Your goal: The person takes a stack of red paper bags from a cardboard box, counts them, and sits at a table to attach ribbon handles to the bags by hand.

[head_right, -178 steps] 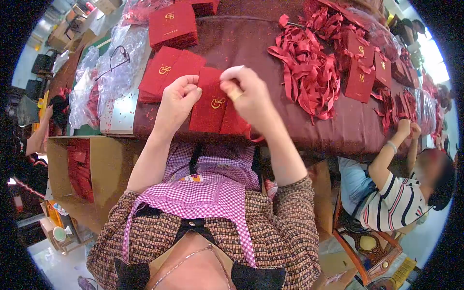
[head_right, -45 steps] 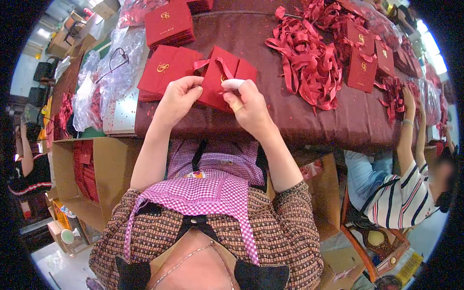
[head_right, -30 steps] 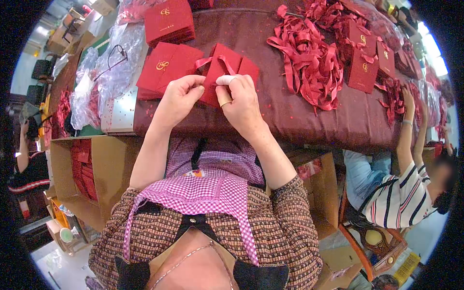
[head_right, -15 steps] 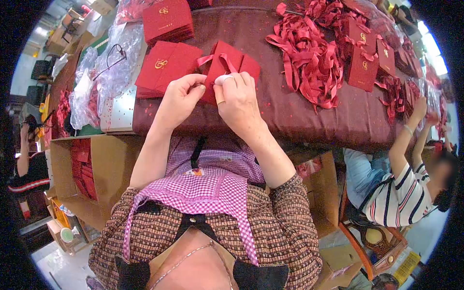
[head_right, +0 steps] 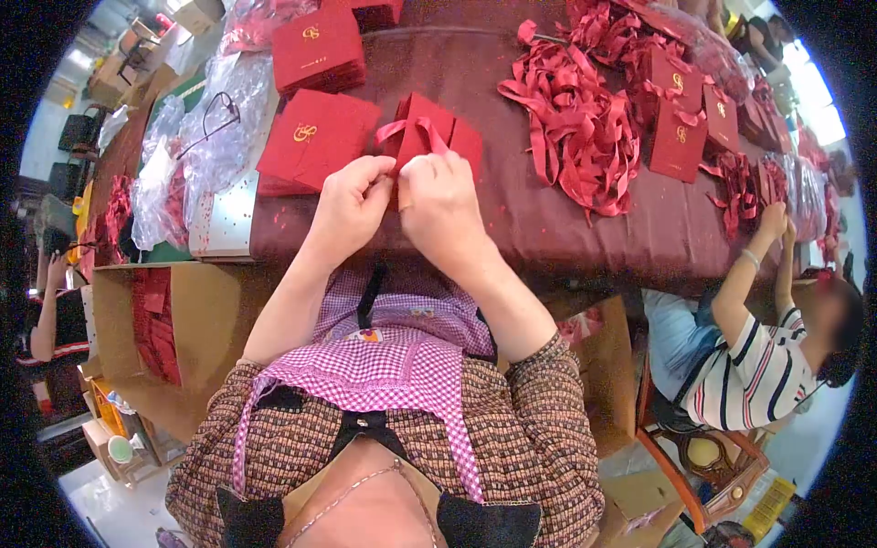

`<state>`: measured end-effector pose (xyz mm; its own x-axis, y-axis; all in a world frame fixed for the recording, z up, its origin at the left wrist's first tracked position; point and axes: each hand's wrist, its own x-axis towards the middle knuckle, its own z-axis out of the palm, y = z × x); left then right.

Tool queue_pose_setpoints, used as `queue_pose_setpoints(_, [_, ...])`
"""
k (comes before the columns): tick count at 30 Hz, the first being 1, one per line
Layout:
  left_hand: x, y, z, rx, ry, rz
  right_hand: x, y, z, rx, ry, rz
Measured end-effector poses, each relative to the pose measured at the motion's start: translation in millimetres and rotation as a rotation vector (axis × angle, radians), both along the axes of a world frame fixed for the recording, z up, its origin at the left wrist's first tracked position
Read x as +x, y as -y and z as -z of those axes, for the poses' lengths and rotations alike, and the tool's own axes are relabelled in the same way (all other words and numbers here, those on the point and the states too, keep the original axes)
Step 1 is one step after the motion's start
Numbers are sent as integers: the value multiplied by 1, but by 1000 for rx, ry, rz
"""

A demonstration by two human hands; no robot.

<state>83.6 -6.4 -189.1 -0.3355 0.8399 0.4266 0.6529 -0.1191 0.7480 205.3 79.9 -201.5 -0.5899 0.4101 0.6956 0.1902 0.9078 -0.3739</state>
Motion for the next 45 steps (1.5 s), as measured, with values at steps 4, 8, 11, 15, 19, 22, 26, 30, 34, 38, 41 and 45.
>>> queue_pose_setpoints(4, [0, 0, -4, -17, -23, 25, 3, 4, -6, 48, 102, 41])
queue_pose_setpoints(8, [-5, 4, -7, -81, 144, 10, 13, -2, -21, -172, 42, -60])
queue_pose_setpoints(11, [-5, 5, -5, -78, 179, 9, 15, -8, -20, -117, 20, -81])
queue_pose_setpoints(15, [-5, 6, -6, -104, 254, 131, 14, -6, -11, -72, 40, -38])
queue_pose_setpoints(19, [-19, 8, -15, -109, 276, 286, 19, -8, -15, -177, -41, -94])
queue_pose_setpoints(22, [-17, 3, -17, 42, 19, 224, 21, -7, -17, -300, -94, -140])
queue_pose_setpoints(26, [-18, -1, -15, 27, 29, 254, 22, -10, -12, -227, -98, -170])
queue_pose_setpoints(30, [-17, 0, -18, 5, 55, 269, 32, -23, -33, -417, -98, -273])
queue_pose_setpoints(34, [-6, -1, -23, 107, -10, 352, 31, -34, -59, 77, 116, -269])
queue_pose_setpoints(38, [-11, 4, -25, -70, 107, 371, 28, -40, -54, 94, 195, -317])
queue_pose_setpoints(41, [-14, 5, -22, -101, 208, 404, 30, -47, -56, -34, 212, -498])
queue_pose_setpoints(45, [-16, 3, -13, -126, 433, 441, 35, -48, -52, -152, 237, -588])
